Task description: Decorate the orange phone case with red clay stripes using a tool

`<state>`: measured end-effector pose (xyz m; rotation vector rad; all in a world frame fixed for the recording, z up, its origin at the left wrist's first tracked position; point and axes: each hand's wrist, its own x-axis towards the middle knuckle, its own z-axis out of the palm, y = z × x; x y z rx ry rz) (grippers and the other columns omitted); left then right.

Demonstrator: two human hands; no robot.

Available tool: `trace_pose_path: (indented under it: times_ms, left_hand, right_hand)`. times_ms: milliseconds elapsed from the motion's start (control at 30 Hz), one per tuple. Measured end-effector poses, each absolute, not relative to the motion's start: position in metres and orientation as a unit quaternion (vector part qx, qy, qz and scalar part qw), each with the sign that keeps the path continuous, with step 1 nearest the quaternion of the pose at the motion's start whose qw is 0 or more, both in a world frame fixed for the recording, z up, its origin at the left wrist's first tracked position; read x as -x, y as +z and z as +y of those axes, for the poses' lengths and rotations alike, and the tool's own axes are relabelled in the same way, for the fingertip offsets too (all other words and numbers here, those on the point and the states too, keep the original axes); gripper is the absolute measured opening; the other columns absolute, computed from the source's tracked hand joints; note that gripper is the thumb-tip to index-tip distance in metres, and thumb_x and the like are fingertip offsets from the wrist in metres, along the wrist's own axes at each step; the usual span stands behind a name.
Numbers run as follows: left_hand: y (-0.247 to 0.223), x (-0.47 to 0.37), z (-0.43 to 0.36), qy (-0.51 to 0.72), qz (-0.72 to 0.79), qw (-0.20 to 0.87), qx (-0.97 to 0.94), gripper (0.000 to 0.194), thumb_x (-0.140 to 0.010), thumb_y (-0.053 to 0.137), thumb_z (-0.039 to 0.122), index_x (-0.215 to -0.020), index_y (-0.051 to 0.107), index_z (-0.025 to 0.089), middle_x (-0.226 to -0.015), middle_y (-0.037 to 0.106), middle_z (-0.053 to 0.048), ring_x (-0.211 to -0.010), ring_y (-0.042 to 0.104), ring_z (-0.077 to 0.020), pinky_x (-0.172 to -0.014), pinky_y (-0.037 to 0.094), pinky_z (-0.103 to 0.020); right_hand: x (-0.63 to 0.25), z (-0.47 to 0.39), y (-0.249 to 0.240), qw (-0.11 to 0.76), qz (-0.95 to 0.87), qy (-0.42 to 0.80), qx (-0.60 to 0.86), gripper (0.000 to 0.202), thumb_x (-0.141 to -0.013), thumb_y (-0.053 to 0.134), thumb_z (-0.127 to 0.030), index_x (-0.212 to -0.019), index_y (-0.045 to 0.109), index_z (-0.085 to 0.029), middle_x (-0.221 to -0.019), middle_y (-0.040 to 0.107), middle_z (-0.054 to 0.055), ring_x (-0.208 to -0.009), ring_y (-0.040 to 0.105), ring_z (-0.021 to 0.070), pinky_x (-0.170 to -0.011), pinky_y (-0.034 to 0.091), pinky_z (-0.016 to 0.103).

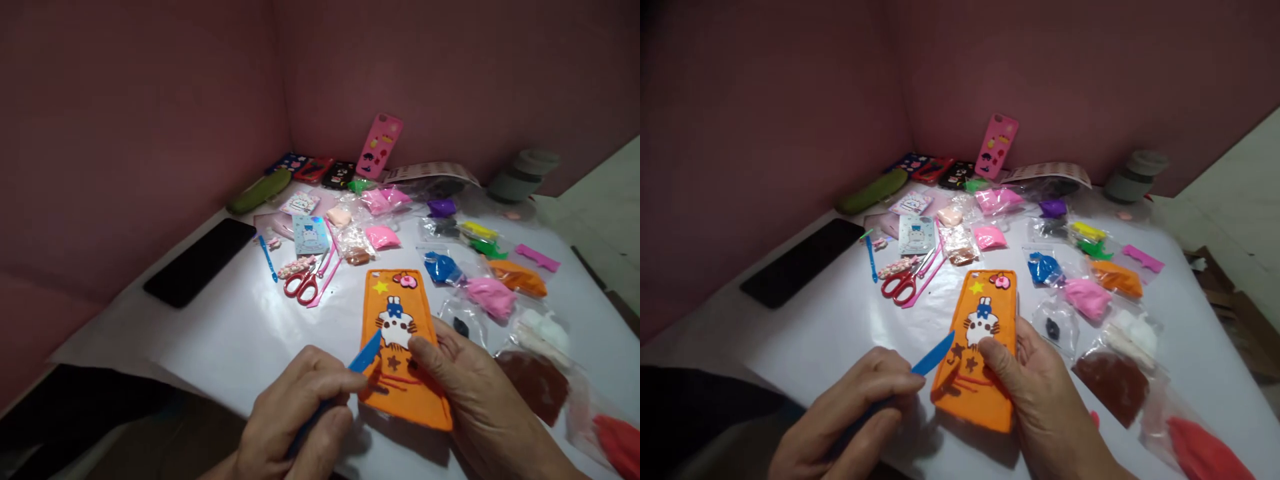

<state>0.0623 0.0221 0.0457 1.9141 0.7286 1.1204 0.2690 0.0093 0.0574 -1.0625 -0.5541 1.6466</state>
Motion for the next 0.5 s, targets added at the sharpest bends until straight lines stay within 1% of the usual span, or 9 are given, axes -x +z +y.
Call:
trace_pose_path:
  times_ms: [67, 133, 233, 300, 400, 433, 500]
  left_hand:
    - [0.048, -0.057, 0.021, 0.461, 0.281, 0.353, -0.764, 0.029, -0.098, 0.046, 0.012, -0.121, 0.06, 0.023, -0.091, 0.065, -0.005, -0.081, 0.065, -0.0163, -0.065, 0.055, -0.023]
    - [0.05, -0.05, 0.021, 0.469, 0.301, 0.302, -0.774, 0.032, -0.097, 0.045, 0.01, -0.122, 0.06, 0.023, -0.096, 0.066, -0.006, -0.086, 0.066, -0.0173, -0.065, 0.056, -0.023]
    - [0.051, -0.041, 0.026, 0.408, 0.351, 0.251, -0.805, 0.035, -0.096, 0.044, 0.004, -0.122, 0.059, 0.02, -0.102, 0.064, -0.006, -0.091, 0.064, -0.0159, -0.071, 0.055, -0.023]
    - [0.047, -0.039, 0.03, 0.368, 0.344, 0.206, -0.839, 0.034, -0.095, 0.044, 0.003, -0.122, 0.059, 0.016, -0.102, 0.064, -0.008, -0.09, 0.062, -0.0165, -0.076, 0.054, -0.027]
    - [0.044, -0.044, 0.038, 0.336, 0.33, 0.144, -0.87, 0.029, -0.097, 0.044, 0.006, -0.116, 0.062, 0.016, -0.099, 0.064, -0.009, -0.089, 0.057, -0.0205, -0.077, 0.05, -0.035]
    - [0.044, -0.045, 0.041, 0.322, 0.334, 0.141, -0.875, 0.029, -0.098, 0.043, 0.007, -0.115, 0.063, 0.017, -0.101, 0.064, -0.01, -0.091, 0.056, -0.0216, -0.077, 0.049, -0.036]
    - [0.045, -0.042, 0.044, 0.302, 0.348, 0.148, -0.875, 0.028, -0.1, 0.043, 0.012, -0.115, 0.065, 0.02, -0.109, 0.062, -0.011, -0.098, 0.056, -0.0236, -0.08, 0.051, -0.037]
  right_hand:
    - [-0.267, 0.007, 0.06, 0.512, -0.243, 0.664, 0.488, 0.042, -0.091, 0.072, -0.043, -0.127, 0.063, -0.025, -0.119, 0.074, 0.01, -0.102, 0.073, 0.0267, -0.086, 0.061, 0.038]
    - [-0.266, 0.005, 0.062, 0.491, -0.249, 0.633, 0.544, 0.054, -0.087, 0.073, -0.051, -0.135, 0.06, -0.029, -0.127, 0.071, 0.009, -0.109, 0.071, 0.029, -0.085, 0.062, 0.037]
    - [-0.269, 0.0, 0.06, 0.465, -0.257, 0.568, 0.628, 0.074, -0.078, 0.076, -0.063, -0.142, 0.054, -0.032, -0.142, 0.062, 0.009, -0.121, 0.065, 0.0326, -0.084, 0.064, 0.036]
    - [-0.273, -0.004, 0.055, 0.459, -0.271, 0.526, 0.663, 0.084, -0.076, 0.076, -0.066, -0.147, 0.049, -0.032, -0.151, 0.054, 0.008, -0.128, 0.061, 0.0327, -0.088, 0.063, 0.035]
    - [-0.277, -0.01, 0.049, 0.451, -0.3, 0.49, 0.683, 0.086, -0.078, 0.07, -0.071, -0.152, 0.043, -0.035, -0.157, 0.047, 0.004, -0.134, 0.055, 0.0309, -0.095, 0.059, 0.033]
    - [-0.278, -0.012, 0.049, 0.444, -0.306, 0.484, 0.689, 0.086, -0.079, 0.068, -0.073, -0.152, 0.041, -0.036, -0.157, 0.046, 0.003, -0.136, 0.052, 0.031, -0.099, 0.057, 0.034]
    - [-0.277, -0.015, 0.05, 0.427, -0.304, 0.471, 0.709, 0.088, -0.078, 0.063, -0.077, -0.153, 0.04, -0.038, -0.158, 0.045, 0.003, -0.143, 0.044, 0.0322, -0.108, 0.05, 0.041]
